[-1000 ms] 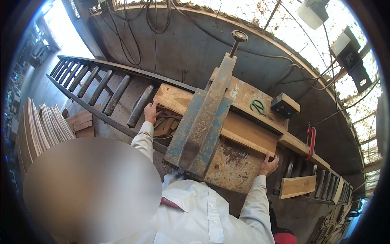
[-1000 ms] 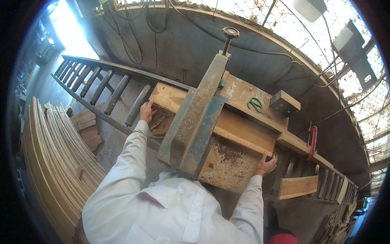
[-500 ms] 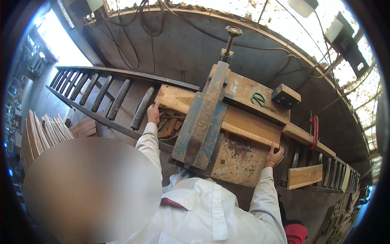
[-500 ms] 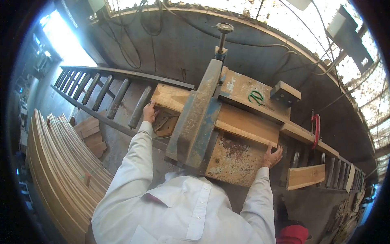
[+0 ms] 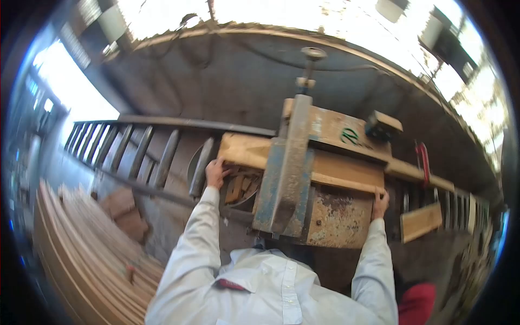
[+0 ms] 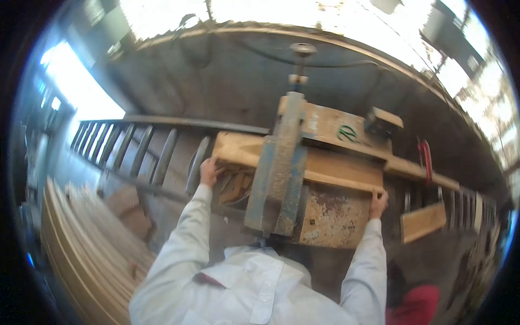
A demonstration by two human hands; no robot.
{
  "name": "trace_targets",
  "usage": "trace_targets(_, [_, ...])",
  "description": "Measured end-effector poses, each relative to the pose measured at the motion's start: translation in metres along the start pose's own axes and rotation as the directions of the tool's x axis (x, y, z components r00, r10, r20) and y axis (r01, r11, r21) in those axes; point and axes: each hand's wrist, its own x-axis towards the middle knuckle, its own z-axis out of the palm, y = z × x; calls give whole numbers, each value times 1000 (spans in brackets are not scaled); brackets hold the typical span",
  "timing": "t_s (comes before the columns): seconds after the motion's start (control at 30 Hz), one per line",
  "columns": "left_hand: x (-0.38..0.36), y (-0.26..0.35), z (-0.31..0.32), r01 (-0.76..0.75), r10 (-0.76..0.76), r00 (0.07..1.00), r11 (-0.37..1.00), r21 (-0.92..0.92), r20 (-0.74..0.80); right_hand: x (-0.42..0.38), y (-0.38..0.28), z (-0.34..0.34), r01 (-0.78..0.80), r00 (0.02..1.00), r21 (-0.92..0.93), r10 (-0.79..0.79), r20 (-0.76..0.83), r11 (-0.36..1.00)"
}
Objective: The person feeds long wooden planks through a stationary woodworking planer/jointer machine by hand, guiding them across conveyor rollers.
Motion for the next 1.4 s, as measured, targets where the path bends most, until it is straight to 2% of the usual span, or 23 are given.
trace_targets(0.03, [7,-2,-5,-10,10,999,1000,-2,36,-3,-2,4,-25,1000,109,27,-16,994])
trace_targets(0.07, [-2,4,-6,-65,64,990,998,0,123,1,17,13,82,993,-5,-82,-86,997])
trace_targets(0.17, [23,-1,-10,-12,-12,980,993,119,197,-9,2,9,-10,998,-209,-2,-57,978])
trace_targets(0.27, [16,5,-2,-24,-13,984,978,207,176,-13,-22,-7,-64,997,-283,74,22,957])
trace_targets(0.33, [16,5,0,-50,0,973,977,209,231,-13,-26,-10,-128,985,-254,154,83,959])
trace_targets(0.4, [20,1,-8,-80,15,954,975,205,300,-17,-23,-4,-150,985,-272,166,38,950])
trace_targets(0.43, [30,-5,-19,-67,2,946,980,189,324,-16,-16,-1,-146,988,-253,153,5,956])
trace_targets(0.53, [61,-16,-28,-24,-22,932,992,120,361,-15,-31,-28,-159,969,-159,184,164,975])
trace_targets(0.63, [58,-14,-28,37,-51,924,998,44,379,-11,-32,-34,-148,955,-209,195,225,967])
trace_targets(0.7, [62,-22,-36,95,-94,918,995,16,385,-12,-29,-33,-102,974,-185,135,179,977])
trace_targets(0.73, [65,-27,-47,-420,206,848,824,381,488,-12,-23,-30,-78,982,-188,109,157,979])
trace_targets(0.77, [64,-31,-60,-751,345,660,303,586,667,-13,-19,-26,-52,987,-193,80,141,980])
trace_targets(0.8, [53,-31,-61,-530,278,827,675,514,488,-13,-21,-25,-51,980,-177,83,179,983])
trace_targets(0.83, [39,-30,-52,-243,137,933,922,303,332,-14,-25,-31,-55,974,-160,88,210,986])
trace_targets(0.87, [21,-29,-48,55,-55,971,998,6,234,-17,-27,-37,-71,968,-142,102,230,987])
trace_targets(0.97, [-30,-30,-45,-13,36,980,993,-120,193,-28,-18,-44,22,971,-192,25,239,981])
trace_targets(1.07, [-43,-48,-49,-78,99,990,978,-193,104,-59,-23,-58,-45,978,69,30,205,997])
trace_targets(1.17, [-61,-48,-55,-112,117,993,950,-292,3,-108,-33,-23,-152,988,282,142,56,947])
trace_targets(1.23, [-70,-38,-63,-176,168,984,948,-264,-51,-118,-68,0,-476,875,561,299,382,677])
trace_targets(1.27, [-78,-33,-69,-219,189,972,945,-242,-141,-126,-83,13,-634,771,614,319,551,470])
trace_targets(1.33, [-91,-18,-70,-298,240,928,937,-183,-286,-119,-95,51,-689,725,661,288,626,298])
trace_targets(1.37, [-114,-1,-68,-389,557,813,737,553,-171,-113,-107,66,-715,692,671,335,640,195])
trace_targets(1.4, [-139,7,-69,-313,686,708,89,945,170,-109,-115,75,-716,664,692,394,636,89])
